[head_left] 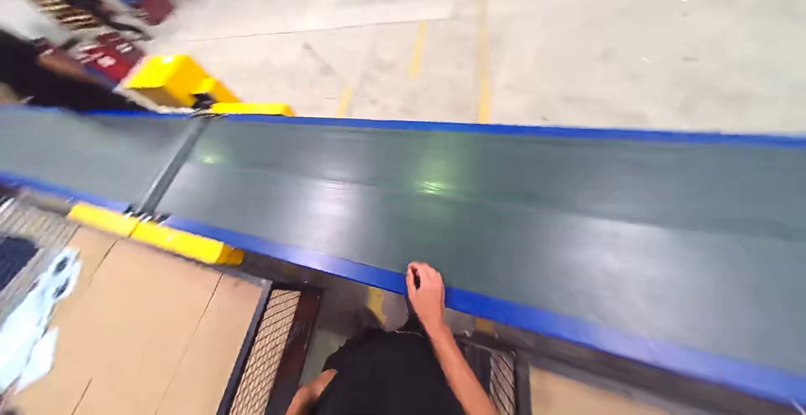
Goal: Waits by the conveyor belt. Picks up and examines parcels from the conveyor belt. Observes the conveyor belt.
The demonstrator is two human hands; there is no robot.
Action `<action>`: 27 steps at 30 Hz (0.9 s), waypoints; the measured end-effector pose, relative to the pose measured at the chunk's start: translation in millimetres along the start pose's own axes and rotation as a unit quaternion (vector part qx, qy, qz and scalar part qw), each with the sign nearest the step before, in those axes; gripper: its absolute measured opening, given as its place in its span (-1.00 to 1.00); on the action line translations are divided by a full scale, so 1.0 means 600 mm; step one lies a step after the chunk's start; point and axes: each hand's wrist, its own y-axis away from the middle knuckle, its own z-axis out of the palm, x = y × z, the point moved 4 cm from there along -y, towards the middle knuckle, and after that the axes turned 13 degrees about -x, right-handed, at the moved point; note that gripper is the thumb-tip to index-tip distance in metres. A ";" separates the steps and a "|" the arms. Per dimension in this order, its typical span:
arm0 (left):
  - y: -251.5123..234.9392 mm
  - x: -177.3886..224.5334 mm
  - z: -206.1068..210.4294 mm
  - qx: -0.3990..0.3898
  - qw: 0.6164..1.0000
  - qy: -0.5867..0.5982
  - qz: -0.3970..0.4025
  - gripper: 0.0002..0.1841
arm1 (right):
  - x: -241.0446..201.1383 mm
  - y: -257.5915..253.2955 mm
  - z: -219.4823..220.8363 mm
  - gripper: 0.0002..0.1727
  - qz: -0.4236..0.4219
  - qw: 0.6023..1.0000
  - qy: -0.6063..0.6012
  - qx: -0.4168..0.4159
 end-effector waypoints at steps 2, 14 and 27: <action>0.015 -0.042 0.014 0.030 0.995 0.078 0.048 -0.57 | -0.087 0.024 0.082 -0.75 -0.095 0.989 -0.027 -0.114; 0.039 -0.285 0.081 0.197 0.879 0.376 0.216 -0.58 | -0.254 -0.060 0.204 -0.75 0.025 0.920 -0.224 -0.322; 0.082 -0.374 0.070 0.173 0.833 0.479 0.216 -0.54 | -0.623 0.069 0.396 -0.66 0.087 0.693 -0.386 -0.603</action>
